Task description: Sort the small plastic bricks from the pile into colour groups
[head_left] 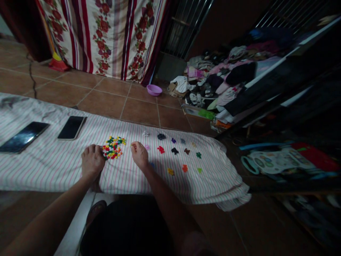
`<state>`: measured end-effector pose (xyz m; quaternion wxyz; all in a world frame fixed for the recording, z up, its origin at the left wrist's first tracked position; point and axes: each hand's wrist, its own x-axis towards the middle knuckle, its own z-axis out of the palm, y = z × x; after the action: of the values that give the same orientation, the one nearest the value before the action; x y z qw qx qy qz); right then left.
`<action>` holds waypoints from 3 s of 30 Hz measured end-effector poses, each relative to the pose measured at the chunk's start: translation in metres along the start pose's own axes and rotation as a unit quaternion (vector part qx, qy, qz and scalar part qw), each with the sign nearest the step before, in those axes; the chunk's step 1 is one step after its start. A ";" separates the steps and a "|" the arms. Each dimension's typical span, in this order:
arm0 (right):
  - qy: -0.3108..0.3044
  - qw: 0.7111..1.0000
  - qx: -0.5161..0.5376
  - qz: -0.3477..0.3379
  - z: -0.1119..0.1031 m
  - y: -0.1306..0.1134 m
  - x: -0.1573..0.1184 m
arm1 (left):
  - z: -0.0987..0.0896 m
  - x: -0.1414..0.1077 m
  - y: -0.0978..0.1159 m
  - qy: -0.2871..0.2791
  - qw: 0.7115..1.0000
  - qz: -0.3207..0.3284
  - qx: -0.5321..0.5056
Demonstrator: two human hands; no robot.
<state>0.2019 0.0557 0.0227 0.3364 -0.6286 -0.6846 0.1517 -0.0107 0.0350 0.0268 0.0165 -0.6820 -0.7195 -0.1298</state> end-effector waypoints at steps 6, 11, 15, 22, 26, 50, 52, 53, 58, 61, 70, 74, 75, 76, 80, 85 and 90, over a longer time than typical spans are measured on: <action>0.078 0.996 0.036 0.022 -0.033 0.027 -0.021 | -0.005 -0.001 0.001 -0.002 1.000 0.001 0.012; 0.142 0.988 0.029 0.055 -0.069 0.058 -0.043 | -0.009 -0.002 0.003 0.002 1.000 0.001 0.006; 0.192 0.977 0.003 0.097 -0.102 0.087 -0.063 | -0.010 -0.003 0.004 -0.001 1.000 0.002 0.004; 0.238 0.960 -0.077 0.125 -0.156 0.144 -0.103 | -0.011 -0.004 0.004 0.004 1.000 0.008 0.005; 0.272 0.943 -0.102 0.165 -0.179 0.171 -0.119 | -0.010 -0.004 0.003 0.002 1.000 0.015 -0.001; 0.276 0.903 -0.175 0.280 -0.203 0.217 -0.139 | -0.003 -0.002 0.000 -0.001 0.999 0.005 0.032; 0.281 0.902 -0.175 0.277 -0.203 0.219 -0.140 | -0.003 -0.002 0.000 -0.002 1.000 0.006 0.031; 0.282 0.902 -0.176 0.277 -0.203 0.220 -0.140 | -0.003 -0.002 0.000 -0.005 1.000 0.004 0.029; 0.280 0.899 -0.173 0.289 -0.203 0.224 -0.144 | -0.007 -0.002 0.001 -0.018 1.000 0.007 0.015; 0.287 0.899 -0.153 0.293 -0.202 0.225 -0.146 | -0.008 -0.002 0.002 -0.020 1.000 0.002 0.016; 0.331 0.899 -0.102 0.269 -0.195 0.204 -0.135 | -0.006 -0.002 0.002 -0.006 1.000 -0.002 -0.008; 0.310 0.922 -0.069 0.222 -0.181 0.172 -0.116 | -0.003 0.000 0.001 -0.005 1.000 -0.003 -0.018; 0.299 0.929 -0.059 0.211 -0.176 0.162 -0.111 | -0.002 0.000 0.000 -0.003 1.000 -0.004 -0.019; 0.287 0.935 -0.049 0.202 -0.170 0.153 -0.106 | -0.002 0.000 0.000 -0.002 1.000 -0.005 -0.020; 0.228 0.962 -0.023 0.152 -0.141 0.116 -0.087 | 0.001 0.000 -0.001 0.003 1.000 -0.009 -0.022; 0.126 0.989 0.035 0.061 -0.096 0.072 -0.072 | 0.002 0.000 -0.001 0.008 1.000 -0.006 -0.024; 0.025 0.998 0.064 0.005 -0.048 0.028 -0.065 | 0.003 0.001 -0.002 0.007 1.000 -0.007 -0.028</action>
<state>0.2537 -0.0129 0.0222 0.3924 -0.6127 -0.6616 0.1814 -0.0117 0.0363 0.0234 0.0012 -0.6765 -0.7200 -0.1548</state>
